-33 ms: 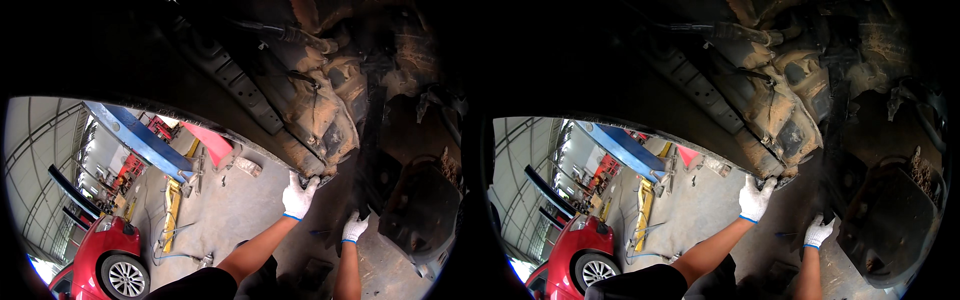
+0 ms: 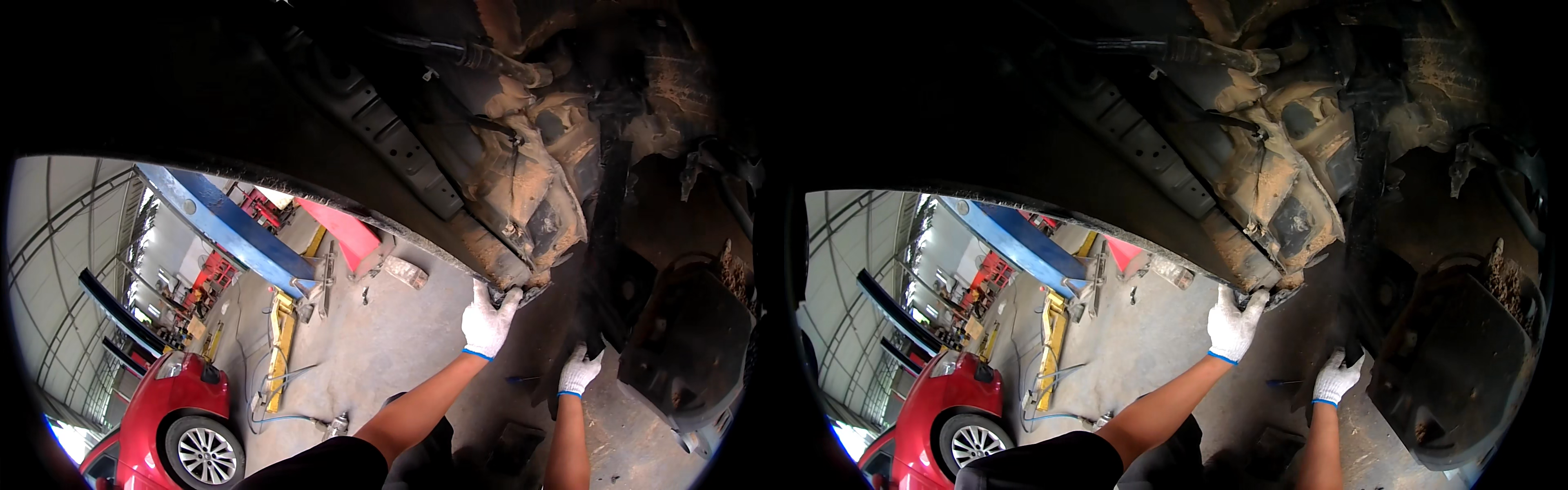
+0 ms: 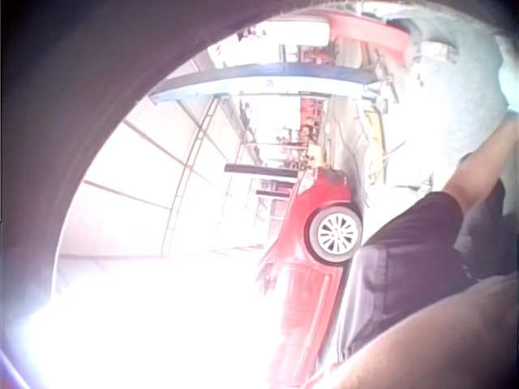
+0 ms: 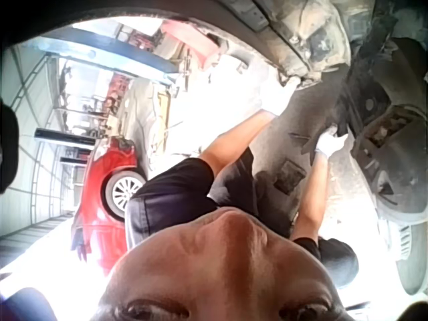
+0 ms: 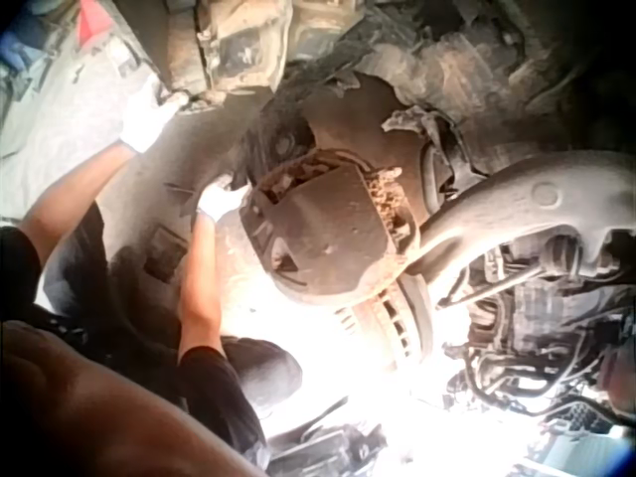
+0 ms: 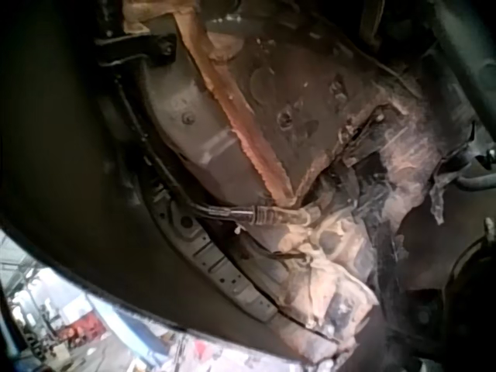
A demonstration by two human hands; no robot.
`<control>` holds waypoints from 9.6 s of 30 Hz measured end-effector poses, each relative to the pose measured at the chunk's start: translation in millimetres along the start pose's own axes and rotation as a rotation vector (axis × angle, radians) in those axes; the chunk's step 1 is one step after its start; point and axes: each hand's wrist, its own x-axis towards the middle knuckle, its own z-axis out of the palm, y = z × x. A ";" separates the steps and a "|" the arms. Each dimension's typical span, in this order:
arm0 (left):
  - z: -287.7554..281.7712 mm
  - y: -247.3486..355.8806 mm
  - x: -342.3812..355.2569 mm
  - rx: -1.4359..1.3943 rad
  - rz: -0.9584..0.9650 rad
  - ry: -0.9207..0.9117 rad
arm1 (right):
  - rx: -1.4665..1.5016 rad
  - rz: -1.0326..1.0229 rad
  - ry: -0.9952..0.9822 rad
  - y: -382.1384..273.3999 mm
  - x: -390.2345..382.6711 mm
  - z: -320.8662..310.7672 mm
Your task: The person works on the front suspension of a car, removing a plastic splash shield and manipulating bolts on the brake caliper and wheel hub. They use a power tool to remove fasteners and handle various suspension components.
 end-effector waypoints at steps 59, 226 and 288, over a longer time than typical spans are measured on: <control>2.5 -50.6 60.0 -0.904 -0.516 -0.043 | -0.102 0.308 -0.250 20.2 -12.8 -4.2; 121.6 -153.3 184.6 -2.266 -0.797 -0.476 | -0.047 0.428 -0.543 -173.9 -8.2 133.9; -47.2 -58.2 49.3 -1.122 -0.413 -1.042 | -0.531 -0.600 -0.709 -191.0 -19.6 81.5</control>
